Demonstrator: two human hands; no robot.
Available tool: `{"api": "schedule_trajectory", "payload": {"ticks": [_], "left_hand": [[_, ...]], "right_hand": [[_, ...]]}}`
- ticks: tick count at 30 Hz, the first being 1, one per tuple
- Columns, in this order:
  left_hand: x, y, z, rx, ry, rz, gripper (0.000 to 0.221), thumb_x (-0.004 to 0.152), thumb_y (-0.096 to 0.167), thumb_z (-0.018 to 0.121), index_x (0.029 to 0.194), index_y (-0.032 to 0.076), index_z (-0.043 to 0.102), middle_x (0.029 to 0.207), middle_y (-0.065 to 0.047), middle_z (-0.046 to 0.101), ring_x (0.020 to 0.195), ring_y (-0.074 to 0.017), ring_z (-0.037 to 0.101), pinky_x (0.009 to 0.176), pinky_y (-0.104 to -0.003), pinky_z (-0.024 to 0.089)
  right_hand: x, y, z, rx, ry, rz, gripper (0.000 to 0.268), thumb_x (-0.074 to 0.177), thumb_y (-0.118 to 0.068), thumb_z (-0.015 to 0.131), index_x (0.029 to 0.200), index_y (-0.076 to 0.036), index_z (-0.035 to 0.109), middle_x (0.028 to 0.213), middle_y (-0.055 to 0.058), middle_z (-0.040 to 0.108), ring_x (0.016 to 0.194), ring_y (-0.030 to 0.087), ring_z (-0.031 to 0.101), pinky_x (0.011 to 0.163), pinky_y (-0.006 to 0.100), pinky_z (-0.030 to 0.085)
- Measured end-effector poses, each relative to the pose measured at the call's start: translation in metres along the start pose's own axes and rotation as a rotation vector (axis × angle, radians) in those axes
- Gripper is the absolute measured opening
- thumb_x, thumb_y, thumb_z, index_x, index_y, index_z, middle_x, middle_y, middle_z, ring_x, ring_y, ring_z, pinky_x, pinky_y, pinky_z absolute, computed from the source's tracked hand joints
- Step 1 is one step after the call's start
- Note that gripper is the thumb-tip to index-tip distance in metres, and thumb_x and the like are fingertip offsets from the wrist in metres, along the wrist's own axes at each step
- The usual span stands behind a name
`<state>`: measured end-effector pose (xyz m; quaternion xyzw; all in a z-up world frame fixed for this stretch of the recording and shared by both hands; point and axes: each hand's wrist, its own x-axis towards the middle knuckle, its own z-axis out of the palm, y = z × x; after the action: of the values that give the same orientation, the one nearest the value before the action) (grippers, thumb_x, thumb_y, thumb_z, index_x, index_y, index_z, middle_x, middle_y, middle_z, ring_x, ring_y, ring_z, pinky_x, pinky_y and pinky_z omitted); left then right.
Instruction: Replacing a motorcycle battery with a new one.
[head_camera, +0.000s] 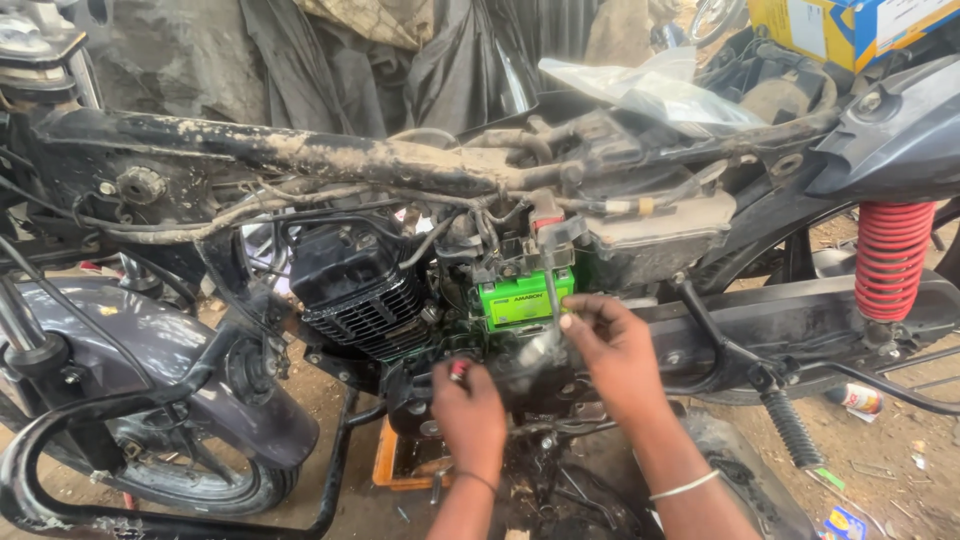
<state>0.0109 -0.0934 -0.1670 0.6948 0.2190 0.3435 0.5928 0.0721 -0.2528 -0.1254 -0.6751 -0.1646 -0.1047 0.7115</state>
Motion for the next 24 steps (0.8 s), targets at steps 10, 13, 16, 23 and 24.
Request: {"api": "schedule_trajectory", "payload": {"ticks": [10, 13, 16, 23, 24], "left_hand": [[-0.014, 0.031, -0.031, 0.077, -0.305, 0.398, 0.013, 0.089, 0.004, 0.05, 0.091, -0.001, 0.061, 0.068, -0.01, 0.066, 0.056, -0.0161, 0.066, 0.053, -0.033, 0.051], [-0.012, 0.034, -0.037, -0.145, -0.465, 0.154, 0.015, 0.09, 0.004, 0.047, 0.091, -0.001, 0.061, 0.067, -0.012, 0.06, 0.052, -0.0169, 0.057, 0.047, -0.035, 0.045], [-0.009, 0.041, -0.041, -0.103, -0.622, 0.212, 0.015, 0.093, 0.006, 0.047, 0.094, -0.001, 0.061, 0.065, -0.012, 0.056, 0.052, -0.017, 0.049, 0.046, -0.037, 0.039], [-0.004, 0.105, -0.053, 0.172, -0.716, 0.598, 0.015, 0.098, 0.011, 0.053, 0.107, 0.003, 0.061, 0.075, -0.012, 0.069, 0.063, -0.0181, 0.068, 0.061, -0.036, 0.051], [-0.001, 0.107, -0.052, 0.139, -0.695, 0.759, 0.015, 0.103, 0.012, 0.054, 0.111, 0.003, 0.062, 0.081, -0.013, 0.072, 0.071, -0.0192, 0.073, 0.067, -0.036, 0.054]], "right_hand": [[0.012, -0.002, 0.013, 0.676, 0.156, 0.347, 0.017, 0.091, -0.022, 0.074, 0.095, -0.007, 0.067, 0.078, 0.001, 0.067, 0.063, 0.011, 0.058, 0.058, 0.028, 0.052], [0.016, 0.005, 0.014, 0.723, 0.101, 0.493, 0.019, 0.087, -0.026, 0.074, 0.093, -0.011, 0.065, 0.078, 0.001, 0.068, 0.065, 0.012, 0.062, 0.061, 0.031, 0.055], [0.022, 0.028, 0.008, 0.665, 0.034, 0.484, 0.024, 0.089, -0.03, 0.078, 0.097, -0.009, 0.068, 0.08, 0.001, 0.069, 0.067, 0.012, 0.062, 0.062, 0.027, 0.053], [0.021, 0.014, 0.011, 0.99, -0.302, 0.681, 0.041, 0.09, -0.045, 0.071, 0.093, -0.004, 0.069, 0.08, 0.01, 0.072, 0.069, 0.019, 0.071, 0.062, 0.031, 0.061], [0.019, 0.007, 0.014, 0.925, -0.299, 0.714, 0.043, 0.091, -0.045, 0.066, 0.091, -0.002, 0.067, 0.08, 0.012, 0.072, 0.071, 0.022, 0.073, 0.065, 0.033, 0.063]]}}
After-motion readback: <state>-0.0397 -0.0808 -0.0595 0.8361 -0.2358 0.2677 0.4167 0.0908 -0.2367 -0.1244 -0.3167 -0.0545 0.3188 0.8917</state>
